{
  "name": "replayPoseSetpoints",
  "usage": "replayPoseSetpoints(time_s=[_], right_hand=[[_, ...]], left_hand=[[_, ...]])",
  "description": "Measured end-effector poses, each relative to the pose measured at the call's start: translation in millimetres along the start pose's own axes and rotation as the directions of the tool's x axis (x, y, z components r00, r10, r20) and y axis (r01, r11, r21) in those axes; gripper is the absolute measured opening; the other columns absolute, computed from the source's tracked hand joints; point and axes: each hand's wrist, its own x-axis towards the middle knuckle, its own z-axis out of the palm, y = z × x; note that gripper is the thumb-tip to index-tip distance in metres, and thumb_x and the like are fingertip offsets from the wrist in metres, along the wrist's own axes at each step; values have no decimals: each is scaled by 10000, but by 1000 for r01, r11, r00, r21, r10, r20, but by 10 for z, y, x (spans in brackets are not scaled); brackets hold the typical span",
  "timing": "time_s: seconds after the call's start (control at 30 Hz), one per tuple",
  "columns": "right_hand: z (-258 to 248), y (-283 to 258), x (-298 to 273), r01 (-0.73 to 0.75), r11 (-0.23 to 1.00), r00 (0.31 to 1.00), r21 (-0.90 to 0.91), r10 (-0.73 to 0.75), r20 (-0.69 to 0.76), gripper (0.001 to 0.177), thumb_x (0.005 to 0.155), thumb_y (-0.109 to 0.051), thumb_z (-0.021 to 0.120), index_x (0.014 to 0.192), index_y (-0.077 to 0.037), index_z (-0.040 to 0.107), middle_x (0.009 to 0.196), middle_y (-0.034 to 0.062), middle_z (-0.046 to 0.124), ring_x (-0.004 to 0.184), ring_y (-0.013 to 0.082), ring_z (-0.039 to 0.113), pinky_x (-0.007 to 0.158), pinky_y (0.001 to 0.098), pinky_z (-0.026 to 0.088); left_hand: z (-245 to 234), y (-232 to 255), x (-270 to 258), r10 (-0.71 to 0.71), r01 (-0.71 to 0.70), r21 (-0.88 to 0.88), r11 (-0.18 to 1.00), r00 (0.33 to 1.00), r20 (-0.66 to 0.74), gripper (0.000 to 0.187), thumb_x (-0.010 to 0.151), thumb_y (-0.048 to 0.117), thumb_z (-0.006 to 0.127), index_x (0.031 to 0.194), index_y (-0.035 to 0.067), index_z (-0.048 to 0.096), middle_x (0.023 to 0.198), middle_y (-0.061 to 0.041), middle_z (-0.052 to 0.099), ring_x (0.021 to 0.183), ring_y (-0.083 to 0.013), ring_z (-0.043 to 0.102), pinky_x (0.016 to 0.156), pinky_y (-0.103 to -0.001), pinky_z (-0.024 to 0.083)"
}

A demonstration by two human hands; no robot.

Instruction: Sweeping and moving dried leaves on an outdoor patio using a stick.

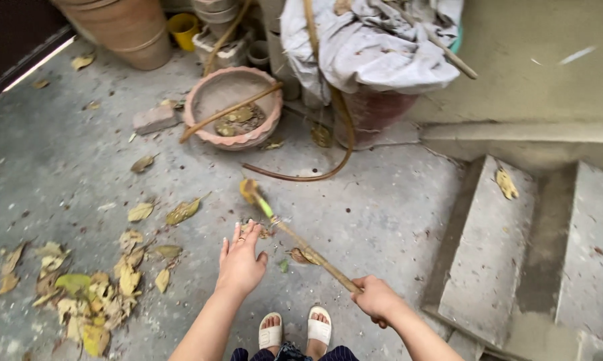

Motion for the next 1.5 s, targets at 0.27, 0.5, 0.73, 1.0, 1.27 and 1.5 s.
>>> replayPoseSetpoints(time_s=[0.27,0.5,0.73,1.0,1.27,1.5], right_hand=[[-258,87,-43,-46,952,968,-303,-32,-248,428,973,-271,617,1396,-207,622,1212,127,714,1000,309,736,845,428,607],[-540,282,397,-163,891,928,-425,-7,-372,371,953,-253,632,1280,-85,679,1299,183,688,1226,347,659,1023,440,558],[-507,-89,526,-225,925,935,-306,117,-334,339,970,-74,520,1282,-61,654,1156,188,775,920,306,811,730,399,659],[87,-1108,561,-41,890,974,-454,-67,-219,281,941,-31,559,1195,-5,675,1089,215,763,854,328,782,725,445,651],[1086,-2614,394,71,864,975,-499,-165,-148,255,934,-151,630,1075,40,723,1008,232,769,789,339,762,681,434,626],[1763,-3243,751,156,907,984,-391,-178,-21,252,913,-90,620,1033,99,736,759,201,743,542,291,720,469,420,574]], left_hand=[[66,-246,1,-81,78,-32,996,991,-104,690,907,265,663,1539,232,388,1665,8,264,1579,-218,121,1273,-470,100],[-98,-176,95,-82,72,-88,993,990,-118,676,913,239,647,1537,201,392,1681,25,258,1581,-202,120,1274,-462,96],[-342,-358,277,-74,63,-108,992,992,-104,702,915,249,649,1553,202,361,1679,26,241,1576,-196,100,1272,-458,89],[-738,-1121,494,-54,44,-96,994,993,-109,704,900,241,658,1545,218,378,1681,41,243,1577,-188,122,1273,-460,94],[-1102,-2108,668,-66,59,-78,995,993,-96,680,914,259,654,1537,205,388,1677,28,258,1577,-208,133,1271,-474,108],[-1375,-2840,637,-115,110,-69,992,990,-81,678,914,259,649,1538,209,387,1674,29,268,1582,-211,137,1269,-481,115]])
